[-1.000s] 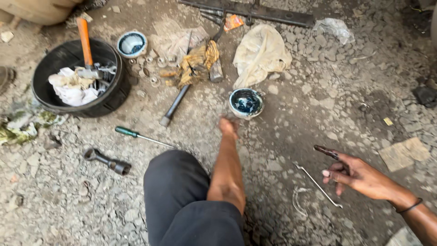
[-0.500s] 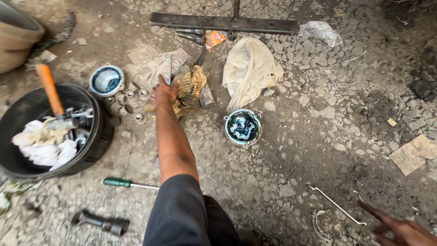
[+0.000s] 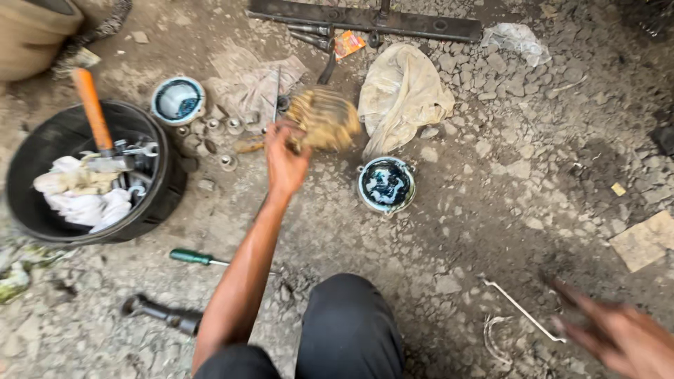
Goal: The person applies grease to a vehicle wheel hub using their fingers and a screwdriver. They spread the grease evenly across the hub surface and then wipe their hands with a cloth.
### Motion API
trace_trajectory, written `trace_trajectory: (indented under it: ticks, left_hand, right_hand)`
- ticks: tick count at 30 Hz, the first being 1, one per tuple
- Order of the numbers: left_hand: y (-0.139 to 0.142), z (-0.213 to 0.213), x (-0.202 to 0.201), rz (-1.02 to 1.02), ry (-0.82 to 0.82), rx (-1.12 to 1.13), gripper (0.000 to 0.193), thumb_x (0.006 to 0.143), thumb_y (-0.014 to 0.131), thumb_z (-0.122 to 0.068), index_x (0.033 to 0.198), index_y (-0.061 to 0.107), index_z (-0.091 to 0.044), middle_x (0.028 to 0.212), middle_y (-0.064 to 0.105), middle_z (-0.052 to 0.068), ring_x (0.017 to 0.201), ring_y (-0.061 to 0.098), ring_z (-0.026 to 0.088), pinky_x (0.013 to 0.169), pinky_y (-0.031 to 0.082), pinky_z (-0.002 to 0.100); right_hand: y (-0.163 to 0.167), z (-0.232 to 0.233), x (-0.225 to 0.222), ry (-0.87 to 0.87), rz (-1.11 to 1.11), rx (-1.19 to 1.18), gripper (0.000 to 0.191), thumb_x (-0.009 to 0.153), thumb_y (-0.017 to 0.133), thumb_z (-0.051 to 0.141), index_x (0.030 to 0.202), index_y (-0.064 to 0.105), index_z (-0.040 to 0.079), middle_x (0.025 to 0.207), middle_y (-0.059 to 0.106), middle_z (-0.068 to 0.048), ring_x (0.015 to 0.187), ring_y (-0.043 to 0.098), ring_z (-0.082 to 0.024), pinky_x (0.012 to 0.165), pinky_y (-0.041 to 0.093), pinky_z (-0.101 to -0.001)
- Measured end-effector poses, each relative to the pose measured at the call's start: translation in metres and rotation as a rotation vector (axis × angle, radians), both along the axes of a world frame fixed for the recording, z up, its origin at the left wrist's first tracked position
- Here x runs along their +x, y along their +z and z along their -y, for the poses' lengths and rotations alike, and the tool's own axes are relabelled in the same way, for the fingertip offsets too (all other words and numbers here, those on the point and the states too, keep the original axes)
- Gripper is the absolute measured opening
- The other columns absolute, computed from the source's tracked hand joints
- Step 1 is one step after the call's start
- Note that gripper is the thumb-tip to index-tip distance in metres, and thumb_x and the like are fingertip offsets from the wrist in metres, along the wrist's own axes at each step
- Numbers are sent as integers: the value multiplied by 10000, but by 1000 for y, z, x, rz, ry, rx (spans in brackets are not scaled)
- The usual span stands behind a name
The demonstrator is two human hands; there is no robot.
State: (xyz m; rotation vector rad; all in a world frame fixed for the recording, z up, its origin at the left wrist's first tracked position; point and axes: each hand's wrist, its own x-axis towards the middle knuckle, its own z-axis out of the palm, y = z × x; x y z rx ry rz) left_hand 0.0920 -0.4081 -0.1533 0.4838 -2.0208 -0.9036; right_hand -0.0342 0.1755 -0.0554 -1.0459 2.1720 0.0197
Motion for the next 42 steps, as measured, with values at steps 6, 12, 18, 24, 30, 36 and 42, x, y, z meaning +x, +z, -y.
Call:
trace_trajectory:
  ticks: [6, 12, 18, 24, 30, 36, 42]
  left_hand:
    - [71, -98, 41, -59, -340, 335, 243, 747, 623, 107, 929, 624, -55, 1331, 536, 75, 1002, 589, 110, 733, 501, 222]
    - [91, -152, 48, -100, -626, 488, 101, 914, 669, -33, 944, 580, -71, 1296, 595, 75, 1150, 579, 144, 978, 486, 270]
    - [117, -152, 49, 126, -420, 902, 269, 874, 564, -109, 1139, 598, -77, 1036, 614, 87, 947, 628, 206, 831, 553, 345]
    - [183, -172, 53, 564, -64, 738, 595, 909, 546, -402, 1436, 433, -152, 1434, 503, 172, 1299, 531, 405, 871, 621, 567]
    - [168, -213, 3, 635, -189, 931, 826, 970, 545, -638, 1582, 191, -211, 1530, 462, 196, 1302, 570, 412, 943, 534, 586]
    - [138, -235, -35, 423, -188, 767, 628, 1001, 566, -510, 1410, 544, -35, 1268, 688, 119, 1116, 677, 204, 954, 563, 370]
    - [134, -272, -78, 155, -393, 789, 473, 969, 670, -212, 1382, 488, -70, 1108, 674, 125, 910, 675, 192, 794, 577, 352]
  right_hand:
    - [68, 172, 28, -72, -174, -608, 1015, 930, 587, 669, 1687, 150, 155, 1584, 367, -331, 1248, 540, -499, 911, 500, -615]
    - [28, 236, 54, -165, 234, -1172, 1267, 777, 826, 533, 1637, 32, 48, 1674, 215, -296, 1521, 301, -410, 1221, 292, -513]
    - [-17, 231, 50, -274, 355, -1309, 955, 843, 765, 253, 1619, 271, -5, 1484, 608, -215, 1375, 590, -315, 1159, 442, -407]
    - [-33, 246, 39, -681, 220, -1335, 872, 863, 780, 172, 1544, 279, -42, 1270, 671, -225, 1132, 680, -302, 962, 522, -382]
    - [-33, 279, 58, -476, 660, -1681, 751, 983, 752, 151, 1538, 286, -44, 1373, 655, -228, 1243, 638, -285, 1069, 489, -381]
    - [-36, 246, 27, -320, 288, -946, 939, 833, 713, 265, 1559, 165, 34, 1221, 671, -212, 1129, 631, -388, 968, 440, -485]
    - [-16, 226, 0, -91, 507, -813, 401, 1013, 459, 299, 1186, 669, 5, 1097, 752, -197, 928, 746, -287, 768, 612, -400]
